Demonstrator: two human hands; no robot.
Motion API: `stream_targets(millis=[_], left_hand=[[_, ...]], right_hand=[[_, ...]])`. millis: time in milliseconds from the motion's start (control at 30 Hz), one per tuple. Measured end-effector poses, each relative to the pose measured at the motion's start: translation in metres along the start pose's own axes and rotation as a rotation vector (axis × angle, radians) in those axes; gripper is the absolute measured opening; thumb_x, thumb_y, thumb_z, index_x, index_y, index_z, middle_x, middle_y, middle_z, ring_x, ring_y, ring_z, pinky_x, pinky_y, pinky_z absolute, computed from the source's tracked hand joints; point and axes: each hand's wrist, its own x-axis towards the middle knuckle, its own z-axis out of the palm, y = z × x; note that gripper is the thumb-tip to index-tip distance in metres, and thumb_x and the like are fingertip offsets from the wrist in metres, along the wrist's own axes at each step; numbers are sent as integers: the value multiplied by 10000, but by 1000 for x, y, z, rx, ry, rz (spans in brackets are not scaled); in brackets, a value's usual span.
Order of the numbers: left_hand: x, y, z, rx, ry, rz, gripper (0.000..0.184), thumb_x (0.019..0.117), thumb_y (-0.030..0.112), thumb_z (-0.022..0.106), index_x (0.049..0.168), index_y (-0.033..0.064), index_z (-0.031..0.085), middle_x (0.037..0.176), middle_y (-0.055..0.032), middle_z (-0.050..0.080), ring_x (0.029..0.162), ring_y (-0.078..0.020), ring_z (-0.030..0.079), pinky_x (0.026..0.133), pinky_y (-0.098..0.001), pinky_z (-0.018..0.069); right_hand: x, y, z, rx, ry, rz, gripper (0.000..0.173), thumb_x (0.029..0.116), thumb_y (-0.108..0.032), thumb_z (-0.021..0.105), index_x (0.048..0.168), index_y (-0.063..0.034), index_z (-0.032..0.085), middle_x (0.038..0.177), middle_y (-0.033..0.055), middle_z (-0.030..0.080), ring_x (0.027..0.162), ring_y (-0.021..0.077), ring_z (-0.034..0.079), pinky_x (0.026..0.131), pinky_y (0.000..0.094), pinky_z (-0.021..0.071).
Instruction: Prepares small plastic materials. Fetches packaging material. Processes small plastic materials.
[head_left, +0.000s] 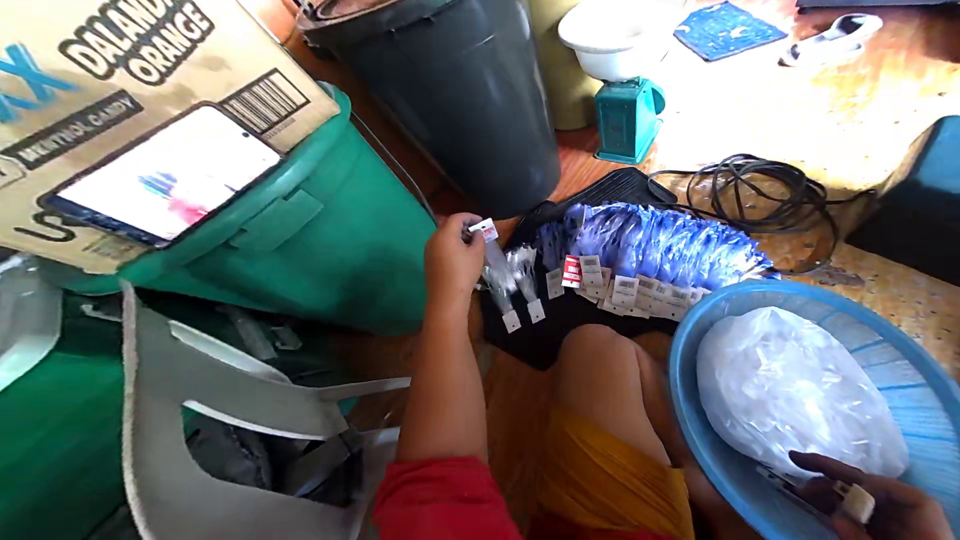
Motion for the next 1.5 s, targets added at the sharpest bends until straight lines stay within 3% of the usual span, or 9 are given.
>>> stream_targets(millis=[167,400,633,833,933,1000,1167,1333,1500], left_hand=[[-19,-58,53,-19,59,-120,282,1002,126,587,1226,-32,654,1144,-250,684,1042,-386,678,935,-570,535],[-93,-132,153,51,-243,-337,300,1011,128,561,1254,-3,680,1247,-227,676,1185,-358,648,1061,-542,483],[-120,-136,166,123,-311,-295,287,1030,124,544,1241,13,703,1274,-170,689,1233,-291,640,1102,-455,467],[-127,-133,170,246,-421,-175,285,1027,125,536,1220,26,721,1249,-180,700,1256,-352,615,1124,-513,431],[-114,-110,160,317,-571,-194,316,1015,156,554,1270,32,694,1334,-212,645,1327,-417,538,1141,-581,386],[-103,-92,153,254,-520,-154,322,1015,189,568,1252,18,702,1332,-248,635,1324,-465,523,1140,-623,361],[-110,14,129,-270,-258,134,303,1019,137,575,1219,-68,673,1193,-272,672,1079,-367,667,960,-502,532],[-159,135,136,-488,-681,613,256,1006,154,598,1170,-6,714,1144,-164,712,1016,-204,696,905,-365,581],[-221,234,152,-420,-971,925,216,991,139,610,1123,36,746,1133,-124,737,1130,-263,684,1030,-434,527]], right_hand=[[0,-1,-3,34,20,21,304,1009,-105,542,1261,-238,437,1305,-72,661,1026,83,694,893,316,584],[4,-6,-4,89,53,15,350,1005,-90,601,1274,-283,485,1292,-83,682,1086,116,698,939,336,589],[11,-18,-6,94,160,-72,357,1010,-53,577,1237,-310,475,1266,-94,712,1156,138,695,1018,350,567],[-7,7,-25,126,357,-28,330,1010,-110,589,1276,-242,447,1205,1,728,1069,214,720,933,390,601],[-7,4,-32,43,493,-31,319,1004,-120,565,1281,-145,410,1180,32,725,1024,211,732,869,368,631],[-4,-1,-39,-36,564,-28,316,1001,-133,556,1274,-91,403,1176,33,719,1012,187,734,831,334,639],[7,-20,-61,-90,722,-155,332,1017,-142,550,1304,-104,388,1174,3,709,1029,168,724,866,342,632],[27,-27,-86,67,883,-328,327,1038,-155,532,1316,-200,366,1175,-15,711,1028,197,725,895,393,623],[41,25,-99,125,1070,-267,325,1020,-92,507,1285,-112,319,1154,8,686,1000,157,716,864,382,617]])
